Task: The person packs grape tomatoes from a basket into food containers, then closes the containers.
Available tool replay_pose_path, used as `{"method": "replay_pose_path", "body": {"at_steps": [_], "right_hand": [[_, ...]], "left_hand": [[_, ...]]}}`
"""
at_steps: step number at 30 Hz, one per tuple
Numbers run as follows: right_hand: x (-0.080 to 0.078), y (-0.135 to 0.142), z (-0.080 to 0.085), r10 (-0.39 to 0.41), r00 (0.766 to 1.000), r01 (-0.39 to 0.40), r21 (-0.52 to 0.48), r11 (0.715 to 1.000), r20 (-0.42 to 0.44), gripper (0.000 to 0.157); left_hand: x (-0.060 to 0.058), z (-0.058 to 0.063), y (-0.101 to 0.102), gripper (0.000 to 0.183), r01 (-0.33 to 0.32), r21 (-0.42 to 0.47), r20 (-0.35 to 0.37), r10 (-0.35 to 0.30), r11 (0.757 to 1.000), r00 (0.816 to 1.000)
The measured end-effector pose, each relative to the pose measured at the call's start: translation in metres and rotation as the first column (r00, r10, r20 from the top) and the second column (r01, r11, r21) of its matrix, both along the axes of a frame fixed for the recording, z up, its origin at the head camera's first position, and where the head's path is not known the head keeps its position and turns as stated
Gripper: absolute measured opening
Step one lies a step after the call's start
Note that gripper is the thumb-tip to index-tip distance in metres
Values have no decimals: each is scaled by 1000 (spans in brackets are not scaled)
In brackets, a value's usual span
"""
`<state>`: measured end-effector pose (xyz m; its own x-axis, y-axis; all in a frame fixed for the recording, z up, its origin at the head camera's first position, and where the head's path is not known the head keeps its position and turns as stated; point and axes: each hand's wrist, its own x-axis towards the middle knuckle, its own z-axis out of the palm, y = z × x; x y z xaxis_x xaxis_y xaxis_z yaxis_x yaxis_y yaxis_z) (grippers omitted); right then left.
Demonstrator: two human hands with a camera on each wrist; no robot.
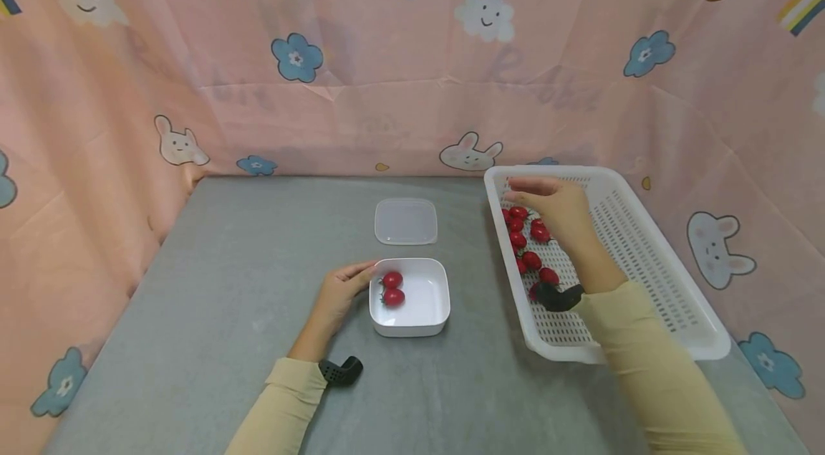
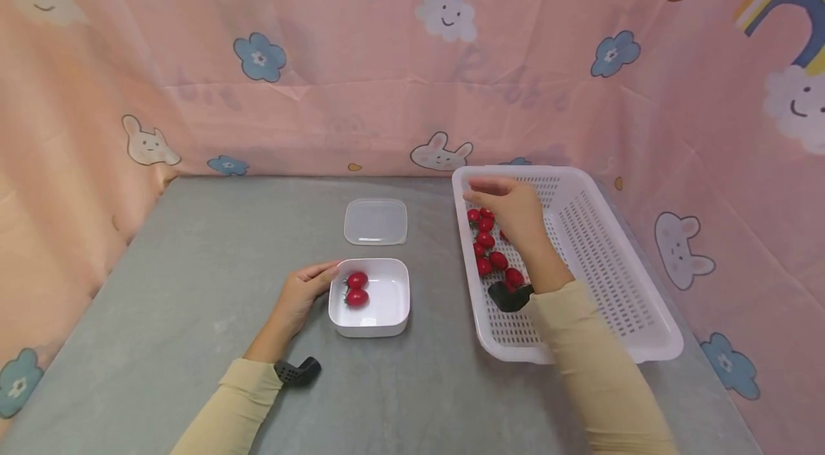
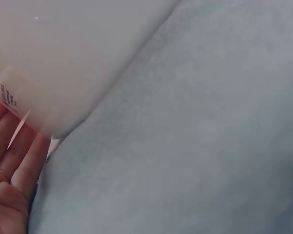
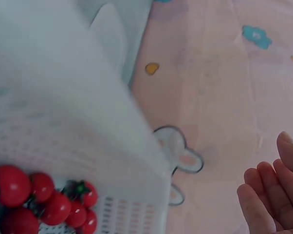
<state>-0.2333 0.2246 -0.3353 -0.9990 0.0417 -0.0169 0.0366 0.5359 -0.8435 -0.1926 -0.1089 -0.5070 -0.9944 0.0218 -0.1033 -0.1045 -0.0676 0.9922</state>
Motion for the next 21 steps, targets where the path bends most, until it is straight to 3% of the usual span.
{"method": "replay_pose_path", "body": {"at_steps": [13, 21], "right_hand": [[-27, 44, -39, -77, 997, 76, 41, 996, 14, 57], [-38, 68, -61, -116, 983, 113, 34, 993, 141, 58]], "left_hand": [[1, 2, 0, 31, -2, 3, 7, 2, 1000, 1000], [0, 1, 0, 31, -7, 8, 7, 7, 1000, 1000]]}}
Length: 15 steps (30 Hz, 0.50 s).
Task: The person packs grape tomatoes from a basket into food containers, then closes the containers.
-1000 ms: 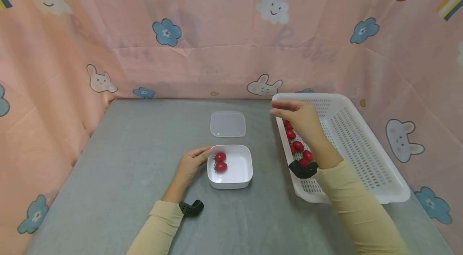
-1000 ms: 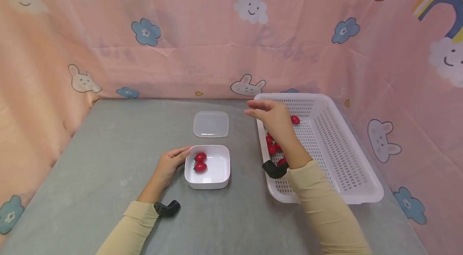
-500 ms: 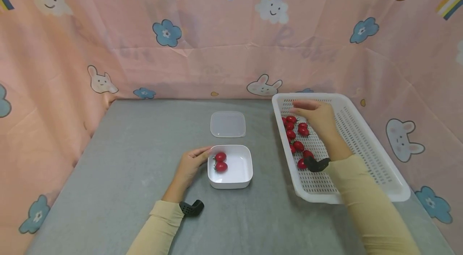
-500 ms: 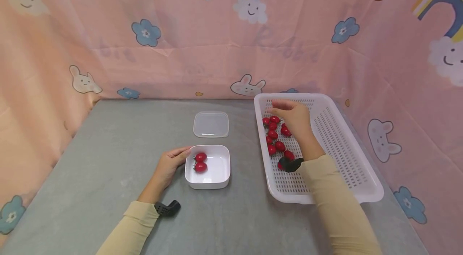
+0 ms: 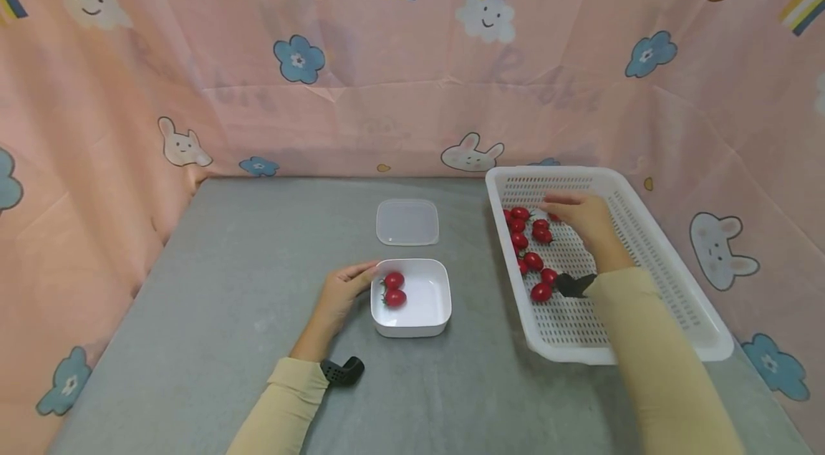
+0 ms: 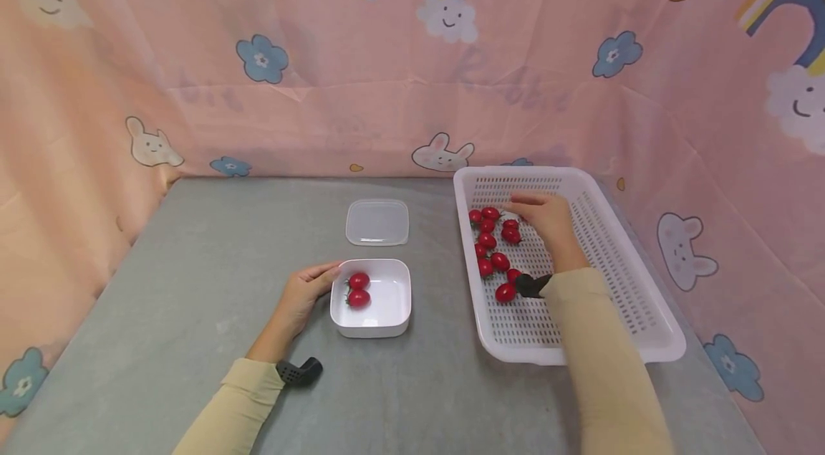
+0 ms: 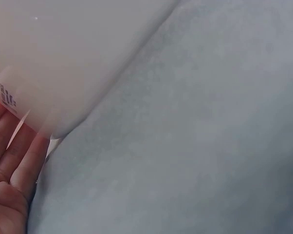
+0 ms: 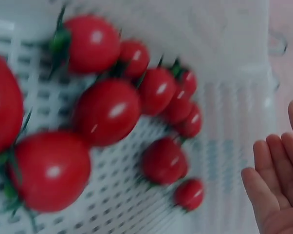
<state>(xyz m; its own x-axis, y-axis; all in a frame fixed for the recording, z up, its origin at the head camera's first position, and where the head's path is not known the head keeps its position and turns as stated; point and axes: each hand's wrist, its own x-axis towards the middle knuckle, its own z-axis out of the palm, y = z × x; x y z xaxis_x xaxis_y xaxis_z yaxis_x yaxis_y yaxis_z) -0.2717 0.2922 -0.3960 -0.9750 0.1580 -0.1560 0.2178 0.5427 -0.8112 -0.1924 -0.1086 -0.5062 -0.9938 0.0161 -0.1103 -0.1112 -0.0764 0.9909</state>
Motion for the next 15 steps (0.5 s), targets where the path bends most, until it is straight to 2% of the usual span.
{"method": "replay_pose_path", "body": {"at_steps": [6, 15], "right_hand": [[-9, 15, -16, 7, 993, -1, -45, 999, 116, 59], [-13, 22, -30, 15, 981, -9, -29, 1000, 195, 65]], "left_hand": [[0, -1, 0, 31, -2, -26, -2, 2, 1000, 1000], [0, 0, 0, 30, -5, -38, 3, 5, 999, 1000]]}}
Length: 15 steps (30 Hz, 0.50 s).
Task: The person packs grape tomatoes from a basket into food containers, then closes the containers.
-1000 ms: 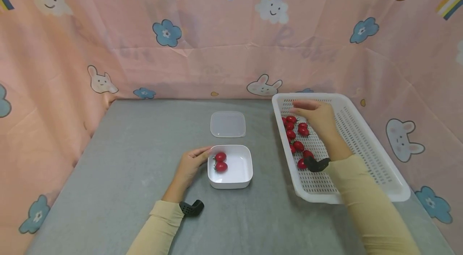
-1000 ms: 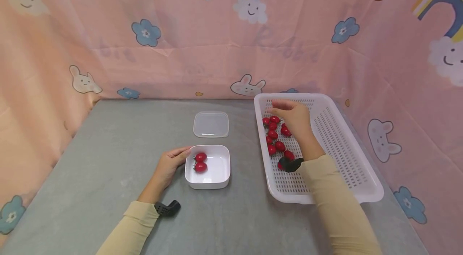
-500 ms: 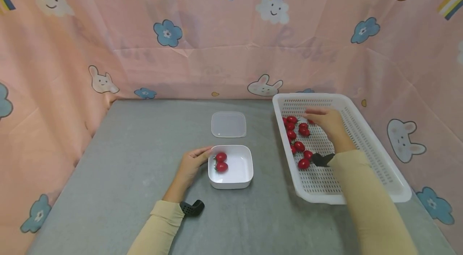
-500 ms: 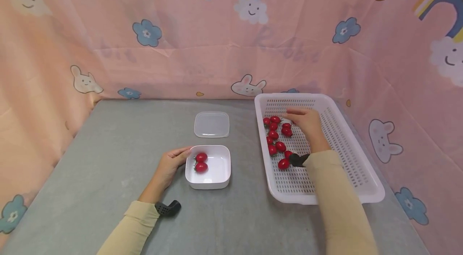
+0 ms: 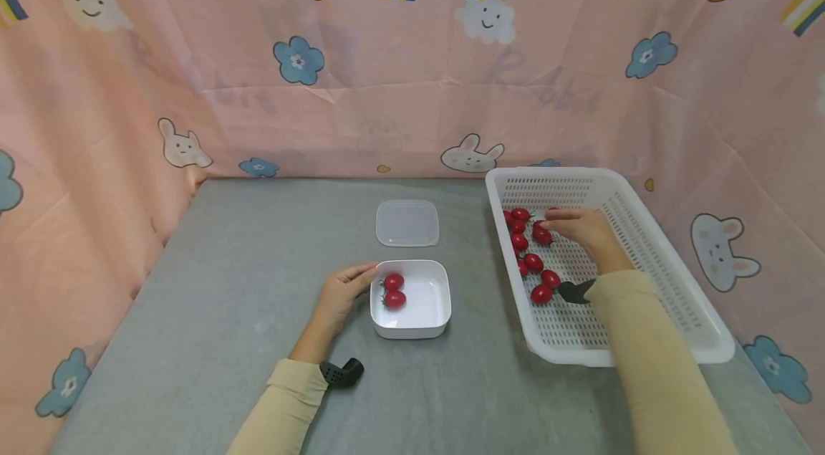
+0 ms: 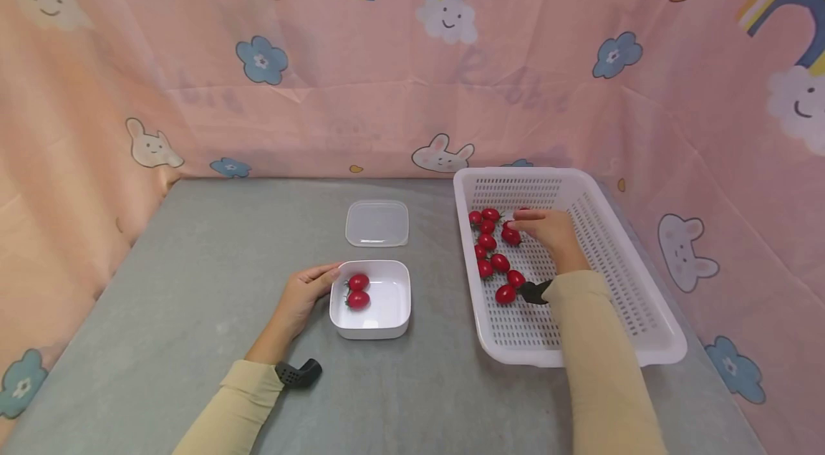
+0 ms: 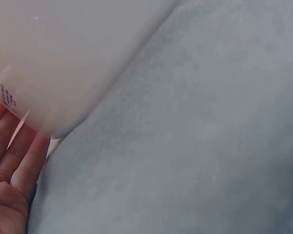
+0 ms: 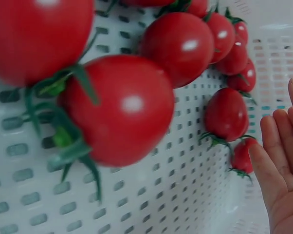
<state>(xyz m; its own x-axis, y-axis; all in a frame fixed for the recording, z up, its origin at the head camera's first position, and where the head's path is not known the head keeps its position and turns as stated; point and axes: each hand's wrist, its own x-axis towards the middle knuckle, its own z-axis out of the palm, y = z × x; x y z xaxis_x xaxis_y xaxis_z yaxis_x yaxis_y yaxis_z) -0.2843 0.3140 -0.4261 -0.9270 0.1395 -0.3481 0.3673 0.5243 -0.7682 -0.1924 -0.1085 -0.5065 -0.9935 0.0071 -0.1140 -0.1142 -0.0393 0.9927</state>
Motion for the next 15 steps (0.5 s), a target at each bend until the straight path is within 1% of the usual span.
{"method": "replay_pose_path", "body": {"at_steps": [4, 8, 11, 15], "right_hand": [[0, 0, -1, -20, 999, 20, 5, 1000, 36, 68], [-2, 0, -4, -28, 998, 25, 45, 999, 64, 66], [-3, 0, -8, -30, 997, 25, 70, 997, 66, 65], [0, 0, -12, -1, 999, -2, 83, 997, 39, 62]], "left_hand": [[1, 1, 0, 30, 3, -3, -2, -3, 1000, 1000], [1, 1, 0, 31, 5, 1, -10, -5, 1000, 1000], [1, 1, 0, 31, 5, 0, -11, -5, 1000, 1000], [1, 2, 0, 30, 3, 0, -7, -3, 1000, 1000]]}}
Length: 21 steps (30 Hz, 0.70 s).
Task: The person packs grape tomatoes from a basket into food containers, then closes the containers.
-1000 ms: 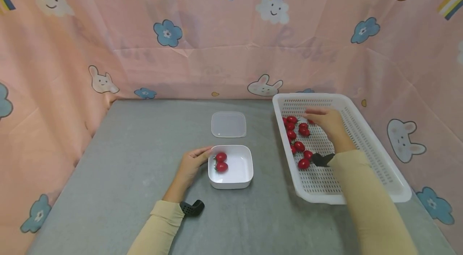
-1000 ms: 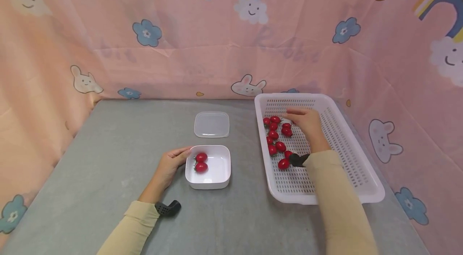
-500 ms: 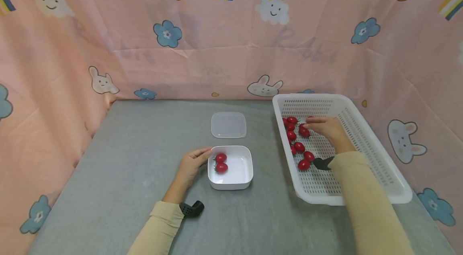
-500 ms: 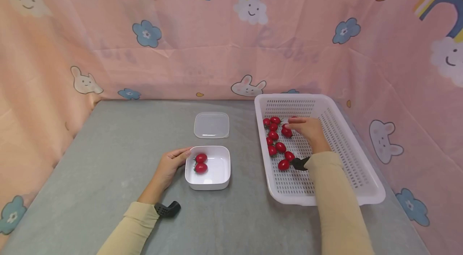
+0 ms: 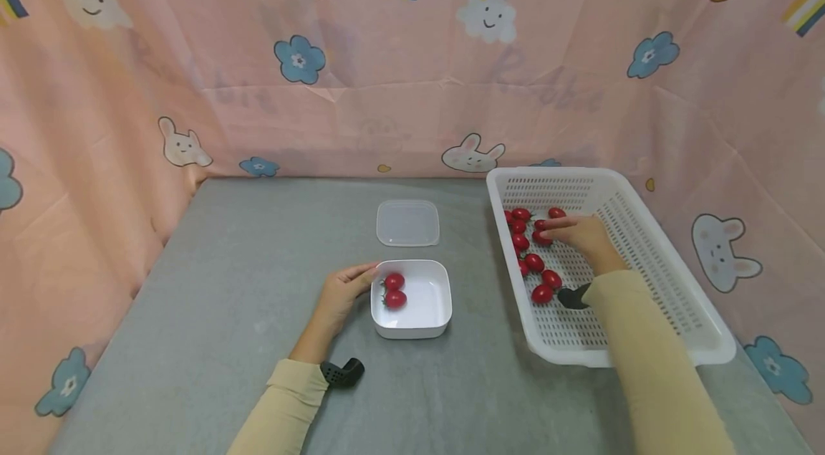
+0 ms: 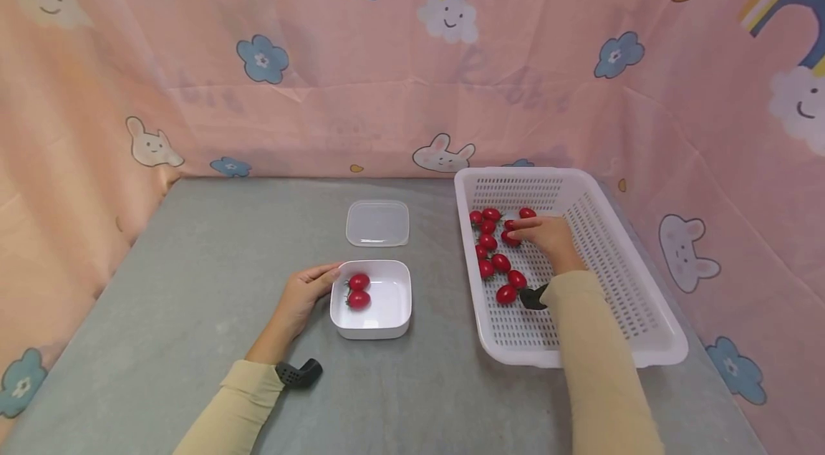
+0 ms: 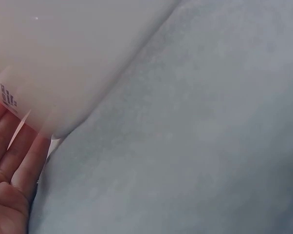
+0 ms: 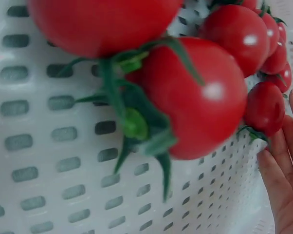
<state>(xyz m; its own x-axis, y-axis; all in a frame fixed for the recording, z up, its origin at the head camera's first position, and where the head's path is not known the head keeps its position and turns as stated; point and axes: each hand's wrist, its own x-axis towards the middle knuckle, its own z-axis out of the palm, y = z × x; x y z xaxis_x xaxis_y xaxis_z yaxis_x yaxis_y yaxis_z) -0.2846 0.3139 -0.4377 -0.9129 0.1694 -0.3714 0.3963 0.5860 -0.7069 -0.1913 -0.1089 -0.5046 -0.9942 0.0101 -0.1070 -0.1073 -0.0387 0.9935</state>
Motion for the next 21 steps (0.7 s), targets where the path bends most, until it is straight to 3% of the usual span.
{"method": "replay_pose_path", "body": {"at_steps": [5, 13, 21], "right_hand": [[3, -1, 3, 52, 999, -52, 36, 998, -3, 61], [2, -7, 0, 42, 999, -42, 76, 996, 8, 57], [2, -7, 2, 101, 995, -101, 103, 990, 8, 61]], "left_hand": [[0, 1, 1, 31, -1, 20, 1, 1, 1000, 1000], [-1, -1, -1, 33, 13, -7, 2, -13, 1000, 1000], [-1, -1, -1, 33, 18, -12, -3, -18, 1000, 1000]]}}
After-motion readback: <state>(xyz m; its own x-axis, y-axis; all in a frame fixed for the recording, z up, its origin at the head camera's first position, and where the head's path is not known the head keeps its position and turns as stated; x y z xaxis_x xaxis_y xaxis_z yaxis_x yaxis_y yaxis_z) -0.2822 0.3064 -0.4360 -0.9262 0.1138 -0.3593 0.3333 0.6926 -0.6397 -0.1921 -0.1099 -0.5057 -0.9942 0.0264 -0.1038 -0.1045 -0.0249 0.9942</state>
